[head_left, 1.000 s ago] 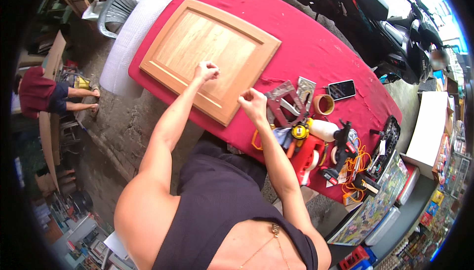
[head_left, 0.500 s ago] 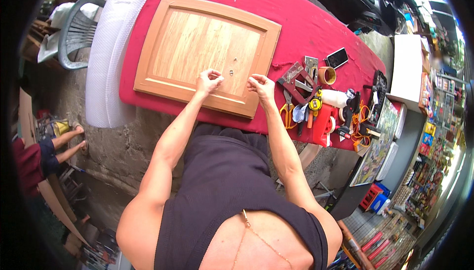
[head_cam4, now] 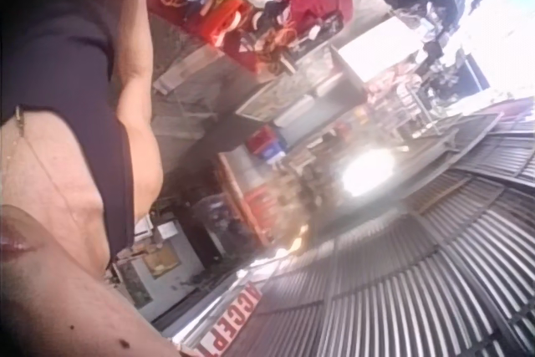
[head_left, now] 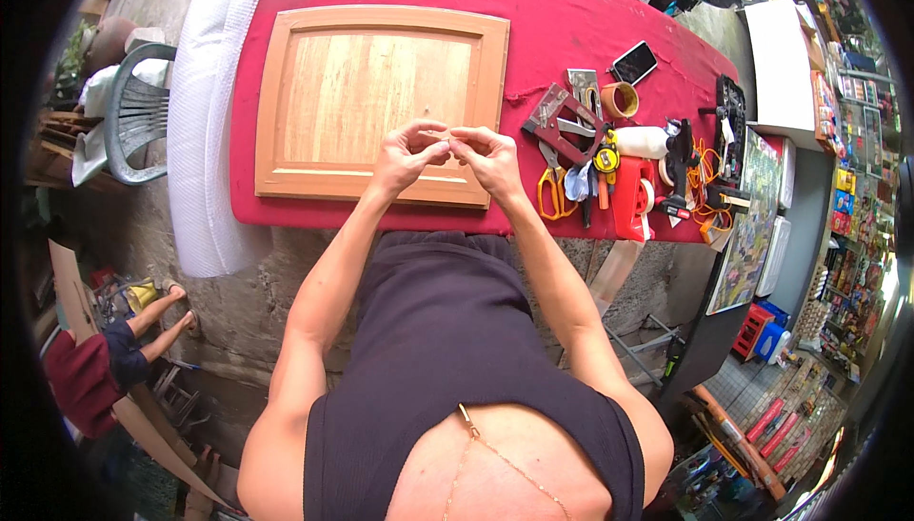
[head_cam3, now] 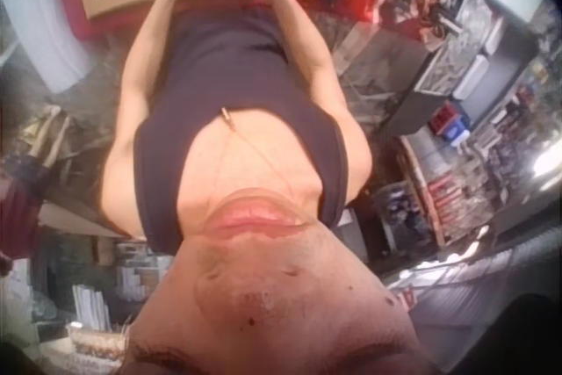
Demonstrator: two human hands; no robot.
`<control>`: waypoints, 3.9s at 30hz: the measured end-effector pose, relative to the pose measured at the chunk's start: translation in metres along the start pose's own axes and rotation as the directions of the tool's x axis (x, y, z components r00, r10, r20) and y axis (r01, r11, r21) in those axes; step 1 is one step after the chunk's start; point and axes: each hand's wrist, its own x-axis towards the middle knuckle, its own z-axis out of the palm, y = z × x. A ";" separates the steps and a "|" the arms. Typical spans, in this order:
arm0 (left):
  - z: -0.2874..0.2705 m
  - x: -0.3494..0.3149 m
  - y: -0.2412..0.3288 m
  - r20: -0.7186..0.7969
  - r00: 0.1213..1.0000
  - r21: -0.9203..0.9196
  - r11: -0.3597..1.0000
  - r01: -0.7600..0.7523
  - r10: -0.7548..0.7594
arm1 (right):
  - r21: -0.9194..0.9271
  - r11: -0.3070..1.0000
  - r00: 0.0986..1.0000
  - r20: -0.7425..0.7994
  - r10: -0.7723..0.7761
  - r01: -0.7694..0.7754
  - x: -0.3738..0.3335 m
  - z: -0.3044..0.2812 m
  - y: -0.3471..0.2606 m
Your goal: The person measures and marks a wooden cabinet door, then uses a cordless drill to drive screws into the door. They thread a yellow string through the screw holes and tie it, completing the assembly of the door with a hanging string.
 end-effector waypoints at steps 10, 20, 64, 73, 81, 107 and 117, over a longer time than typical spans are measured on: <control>0.084 -0.050 0.065 0.074 0.966 0.040 0.967 -0.250 0.247 | 0.026 0.969 0.963 0.109 -0.246 0.244 -0.065 -0.043 -0.081; 0.166 -0.084 0.066 0.013 0.969 0.238 0.941 -0.241 0.245 | 0.320 0.947 0.985 0.159 -0.070 0.016 -0.116 -0.096 -0.083; 0.245 -0.108 0.055 0.011 0.928 0.180 0.912 -0.369 0.373 | 0.382 0.817 0.897 -0.096 -0.430 0.433 -0.172 -0.145 -0.083; 0.193 -0.124 0.027 -0.126 0.992 0.146 0.989 -0.001 0.020 | 0.599 0.784 0.952 0.305 -0.036 -0.163 -0.145 -0.126 -0.040; 0.151 -0.138 -0.022 -0.394 0.916 0.314 0.948 0.049 0.083 | 0.059 0.995 0.949 0.311 0.054 -0.076 -0.132 -0.147 -0.012; 0.036 -0.198 -0.093 -0.676 0.735 0.432 0.837 0.336 0.054 | -0.705 0.236 0.734 -0.677 0.056 -0.668 -0.031 -0.511 0.038; -0.020 -0.111 -0.092 -0.466 0.881 0.633 0.728 0.264 0.085 | -0.765 0.180 0.590 -0.603 -0.537 -0.618 -0.104 -0.561 0.008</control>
